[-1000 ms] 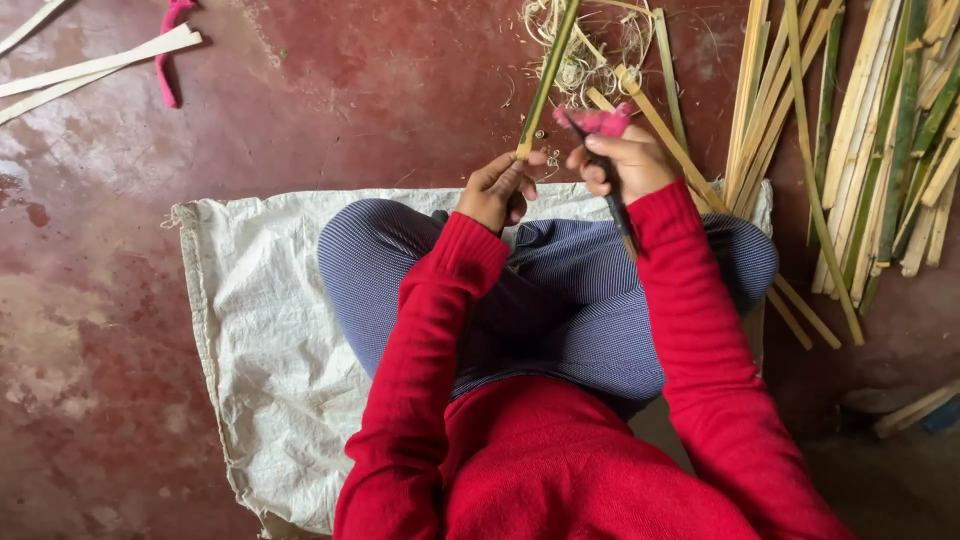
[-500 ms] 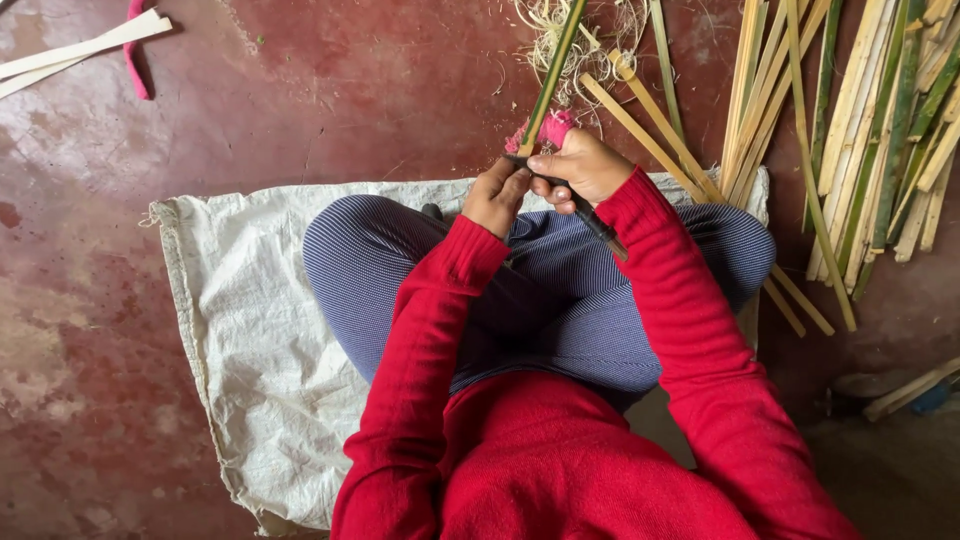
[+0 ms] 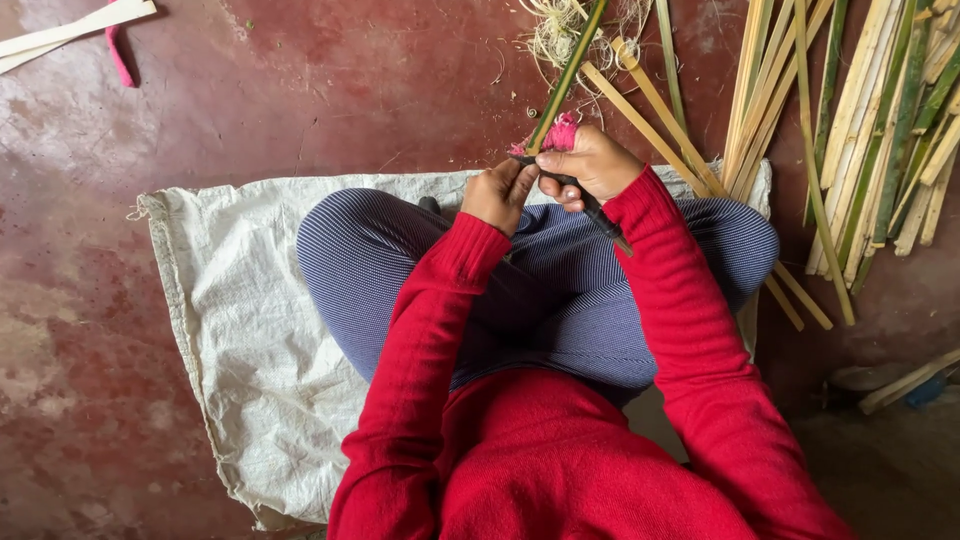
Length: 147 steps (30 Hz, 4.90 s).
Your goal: A person uses a hand knife to shave and thin out bamboo strips while sitting on the floor.
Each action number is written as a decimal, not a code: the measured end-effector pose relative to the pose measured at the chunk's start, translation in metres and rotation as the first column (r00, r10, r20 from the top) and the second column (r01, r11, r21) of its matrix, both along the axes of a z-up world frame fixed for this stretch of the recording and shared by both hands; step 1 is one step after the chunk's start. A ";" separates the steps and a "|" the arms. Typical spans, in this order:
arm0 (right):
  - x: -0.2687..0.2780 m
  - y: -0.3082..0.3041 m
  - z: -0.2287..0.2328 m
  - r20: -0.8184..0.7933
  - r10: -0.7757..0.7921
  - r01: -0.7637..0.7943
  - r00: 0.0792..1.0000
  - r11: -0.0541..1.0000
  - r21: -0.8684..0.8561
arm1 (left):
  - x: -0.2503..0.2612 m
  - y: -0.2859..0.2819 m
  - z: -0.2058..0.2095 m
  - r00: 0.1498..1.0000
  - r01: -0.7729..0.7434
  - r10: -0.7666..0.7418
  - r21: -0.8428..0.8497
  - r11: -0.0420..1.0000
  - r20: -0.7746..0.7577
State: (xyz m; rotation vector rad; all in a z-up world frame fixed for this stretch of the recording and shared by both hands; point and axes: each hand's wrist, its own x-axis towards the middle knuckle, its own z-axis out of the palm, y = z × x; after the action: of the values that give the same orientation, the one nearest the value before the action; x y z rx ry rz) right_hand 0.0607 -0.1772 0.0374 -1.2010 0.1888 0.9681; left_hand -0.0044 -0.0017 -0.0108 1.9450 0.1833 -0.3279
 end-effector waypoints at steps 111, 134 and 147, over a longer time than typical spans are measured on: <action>-0.018 0.031 0.080 0.187 -0.783 0.764 0.593 0.621 0.176 | 0.019 -0.035 0.051 0.756 -0.283 0.653 -0.878 0.386 0.043; 0.008 -0.058 0.028 0.289 -0.788 0.691 0.544 0.616 0.379 | -0.023 0.057 0.123 0.812 -0.221 -0.258 0.685 0.694 0.523; 0.012 -0.060 0.046 0.178 -0.816 0.724 0.549 0.572 0.386 | -0.023 0.035 0.133 0.706 -0.198 -0.333 0.626 0.755 0.625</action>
State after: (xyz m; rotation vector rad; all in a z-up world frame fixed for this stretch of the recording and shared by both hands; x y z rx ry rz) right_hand 0.0726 -0.2369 0.0835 -0.8525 0.2751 -0.0352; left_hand -0.0277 0.0330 0.1223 2.6429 -0.3539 0.5564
